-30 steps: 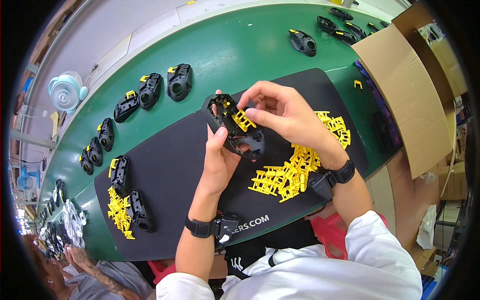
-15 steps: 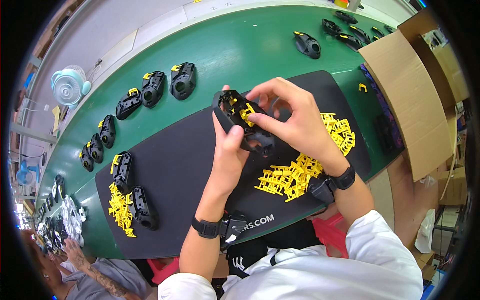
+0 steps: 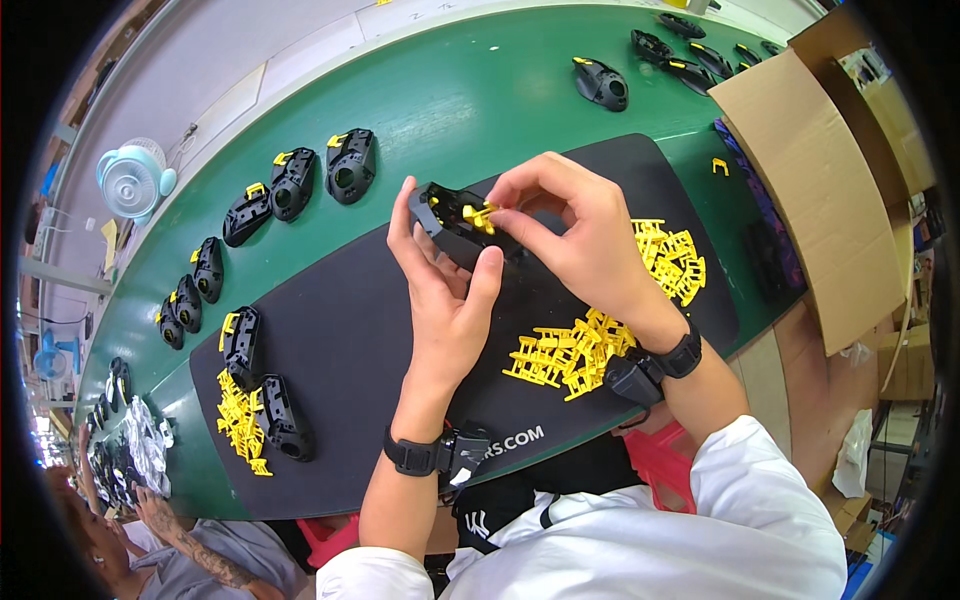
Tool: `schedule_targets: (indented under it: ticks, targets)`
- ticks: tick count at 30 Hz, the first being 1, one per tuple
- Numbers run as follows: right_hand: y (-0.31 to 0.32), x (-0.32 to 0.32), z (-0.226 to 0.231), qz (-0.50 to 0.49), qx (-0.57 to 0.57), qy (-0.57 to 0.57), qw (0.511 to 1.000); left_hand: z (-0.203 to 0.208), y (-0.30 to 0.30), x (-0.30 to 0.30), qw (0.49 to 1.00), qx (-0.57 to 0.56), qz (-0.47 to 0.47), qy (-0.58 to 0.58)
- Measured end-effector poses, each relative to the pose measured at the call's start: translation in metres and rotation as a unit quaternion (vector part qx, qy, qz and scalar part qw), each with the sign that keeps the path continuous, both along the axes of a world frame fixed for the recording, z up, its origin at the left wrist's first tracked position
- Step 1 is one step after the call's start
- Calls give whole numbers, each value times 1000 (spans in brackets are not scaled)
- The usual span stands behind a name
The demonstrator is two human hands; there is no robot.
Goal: Assembling yellow plastic internal components into black mouse housings.
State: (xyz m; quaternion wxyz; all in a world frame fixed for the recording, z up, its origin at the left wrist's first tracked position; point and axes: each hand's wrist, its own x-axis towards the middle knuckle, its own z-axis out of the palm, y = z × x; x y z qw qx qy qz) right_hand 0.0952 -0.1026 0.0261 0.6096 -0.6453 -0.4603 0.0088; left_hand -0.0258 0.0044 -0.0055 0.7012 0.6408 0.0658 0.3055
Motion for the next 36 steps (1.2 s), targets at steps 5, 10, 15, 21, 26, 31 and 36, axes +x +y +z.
schedule_targets:
  ticks: [5,10,15,21,26,31,36]
  targets:
    - [0,-3,5,13,-12,52,998,7,-4,-4,999,-30,-39,-8]
    - [-2,-1,6,-27,-7,-83,996,7,-4,-4,998,-35,-48,-18]
    - [-4,-5,8,-42,-23,-97,994,8,-5,-4,997,-51,-51,-22]
    - [-2,-3,5,-11,0,-94,995,11,-4,-8,996,-77,-53,-16]
    - [-4,-4,6,13,-26,-123,992,9,-1,-12,997,-56,-49,32]
    - [-2,-1,4,57,-17,59,996,18,2,-10,983,-174,-57,30]
    - [-5,3,3,131,-87,74,985,15,5,-10,974,-207,-84,36]
